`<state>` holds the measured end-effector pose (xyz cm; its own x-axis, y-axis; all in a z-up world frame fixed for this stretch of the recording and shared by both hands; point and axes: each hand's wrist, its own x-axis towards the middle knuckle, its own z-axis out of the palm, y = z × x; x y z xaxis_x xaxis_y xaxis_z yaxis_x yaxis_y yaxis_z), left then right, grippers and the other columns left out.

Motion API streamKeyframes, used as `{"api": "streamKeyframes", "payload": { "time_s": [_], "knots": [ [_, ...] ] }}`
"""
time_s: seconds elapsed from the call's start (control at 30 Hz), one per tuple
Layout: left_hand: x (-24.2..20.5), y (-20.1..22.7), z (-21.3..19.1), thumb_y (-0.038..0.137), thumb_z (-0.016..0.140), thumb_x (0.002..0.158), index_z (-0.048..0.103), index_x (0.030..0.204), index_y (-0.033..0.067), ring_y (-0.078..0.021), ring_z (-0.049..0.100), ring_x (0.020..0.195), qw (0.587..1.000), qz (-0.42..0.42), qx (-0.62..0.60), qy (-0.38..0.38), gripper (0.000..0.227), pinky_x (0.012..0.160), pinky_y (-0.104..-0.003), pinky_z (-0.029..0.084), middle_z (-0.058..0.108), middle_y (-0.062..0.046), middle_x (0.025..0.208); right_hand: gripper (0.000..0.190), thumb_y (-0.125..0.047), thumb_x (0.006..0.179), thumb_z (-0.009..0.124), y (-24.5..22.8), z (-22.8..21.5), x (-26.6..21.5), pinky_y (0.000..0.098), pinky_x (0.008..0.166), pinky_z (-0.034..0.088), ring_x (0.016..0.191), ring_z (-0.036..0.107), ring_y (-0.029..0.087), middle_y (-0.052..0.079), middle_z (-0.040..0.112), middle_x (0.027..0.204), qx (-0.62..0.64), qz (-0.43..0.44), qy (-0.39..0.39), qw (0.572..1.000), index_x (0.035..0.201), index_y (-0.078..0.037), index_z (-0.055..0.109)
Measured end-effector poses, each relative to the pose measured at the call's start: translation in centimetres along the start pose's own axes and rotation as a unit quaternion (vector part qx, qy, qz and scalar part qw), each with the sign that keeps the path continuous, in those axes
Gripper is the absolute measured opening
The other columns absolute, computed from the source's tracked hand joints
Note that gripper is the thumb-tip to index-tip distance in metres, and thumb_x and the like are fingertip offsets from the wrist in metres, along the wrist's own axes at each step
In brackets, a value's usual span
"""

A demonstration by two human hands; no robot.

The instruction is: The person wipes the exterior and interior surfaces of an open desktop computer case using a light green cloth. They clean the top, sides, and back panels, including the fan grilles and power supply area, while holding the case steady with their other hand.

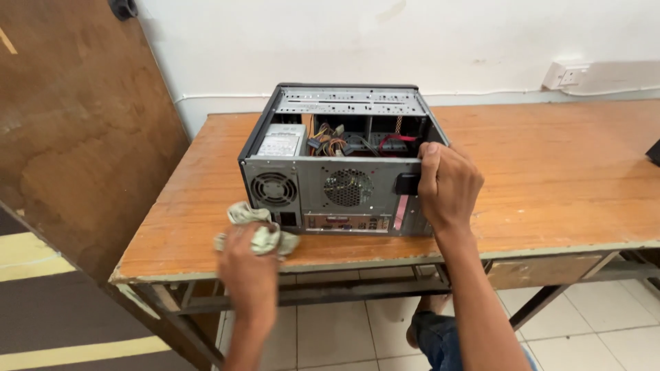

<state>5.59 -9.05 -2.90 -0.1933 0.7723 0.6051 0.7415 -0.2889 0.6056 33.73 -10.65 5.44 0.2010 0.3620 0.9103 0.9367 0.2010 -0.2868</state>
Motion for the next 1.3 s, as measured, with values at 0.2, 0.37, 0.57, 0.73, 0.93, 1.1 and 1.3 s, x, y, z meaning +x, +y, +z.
{"api": "streamKeyframes", "payload": {
  "time_s": [0.2, 0.37, 0.57, 0.73, 0.93, 1.1, 1.3],
  "knots": [
    [-5.9, 10.8, 6.4, 0.0, 0.082, 0.07, 0.076, 0.107, 0.0122, -0.0226, 0.071, 0.102, 0.959, 0.038, -0.213, -0.182, 0.039, 0.085, -0.031, 0.062, 0.072, -0.008, 0.117, 0.053, -0.028, 0.11, 0.034, 0.5, 0.1, -0.2, 0.043, 0.063, 0.044, 0.065, 0.058, 0.029, 0.013, 0.064, 0.07, -0.005, 0.009, 0.005, 1.0, 0.079, -0.004, 0.07],
    [-4.3, 11.0, 4.8, -0.001, 0.079, 0.076, 0.074, 0.111, 0.0138, -0.0251, 0.07, 0.104, 0.937, 0.103, -0.189, -0.276, 0.039, 0.084, -0.031, 0.061, 0.07, -0.009, 0.12, 0.047, -0.026, 0.112, 0.037, 0.0, -0.9, 0.2, 0.0444, 0.067, 0.044, 0.073, 0.059, 0.032, 0.014, 0.063, 0.076, 0.003, -0.045, -0.012, 0.999, 0.086, -0.002, 0.068],
    [0.3, -0.3, -1.5, -0.01, 0.07, 0.078, 0.076, 0.104, 0.0075, -0.0244, 0.072, 0.091, 0.982, 0.112, -0.093, -0.117, 0.033, 0.078, -0.038, 0.058, 0.075, -0.011, 0.104, 0.048, -0.026, 0.11, 0.036, 0.2, -0.6, 0.2, 0.0446, 0.063, 0.042, 0.066, 0.055, 0.03, 0.013, 0.059, 0.069, 0.013, -0.016, -0.02, 1.0, 0.08, -0.002, 0.067],
    [1.7, -3.3, -4.3, -0.007, 0.075, 0.074, 0.076, 0.107, 0.0055, -0.0256, 0.071, 0.091, 0.998, 0.052, 0.002, -0.017, 0.035, 0.079, -0.041, 0.056, 0.074, -0.013, 0.104, 0.052, -0.027, 0.11, 0.037, 0.0, -0.6, 0.1, 0.0447, 0.063, 0.041, 0.061, 0.051, 0.03, 0.013, 0.057, 0.066, 0.017, -0.004, -0.017, 1.0, 0.073, -0.002, 0.063],
    [0.0, 1.1, -0.7, 0.006, 0.078, 0.081, 0.074, 0.111, 0.0085, -0.0204, 0.073, 0.082, 0.998, -0.02, -0.008, -0.051, 0.031, 0.064, -0.031, 0.061, 0.074, -0.011, 0.107, 0.056, -0.029, 0.11, 0.038, 0.2, -0.8, 0.4, 0.0456, 0.061, 0.039, 0.059, 0.049, 0.03, 0.014, 0.05, 0.06, 0.015, 0.007, -0.033, 0.999, 0.063, -0.001, 0.051],
    [-5.1, 9.9, 5.8, 0.012, 0.083, 0.075, 0.075, 0.107, 0.0094, -0.0193, 0.073, 0.085, 0.973, 0.026, -0.173, -0.149, 0.034, 0.071, -0.031, 0.061, 0.075, -0.009, 0.106, 0.053, -0.029, 0.111, 0.038, -0.5, -1.2, 0.2, 0.0474, 0.062, 0.039, 0.065, 0.052, 0.033, 0.015, 0.05, 0.065, 0.02, -0.005, -0.027, 0.999, 0.068, -0.002, 0.051],
    [-4.8, 11.1, 6.3, 0.005, 0.083, 0.074, 0.075, 0.112, 0.007, -0.0271, 0.071, 0.095, 0.948, 0.182, -0.168, -0.199, 0.039, 0.078, -0.034, 0.062, 0.072, -0.015, 0.111, 0.046, -0.028, 0.112, 0.038, -0.4, -1.8, 0.5, 0.0483, 0.066, 0.042, 0.07, 0.054, 0.036, 0.016, 0.055, 0.072, 0.03, -0.06, -0.02, 0.998, 0.082, -0.003, 0.06]
  ]
}}
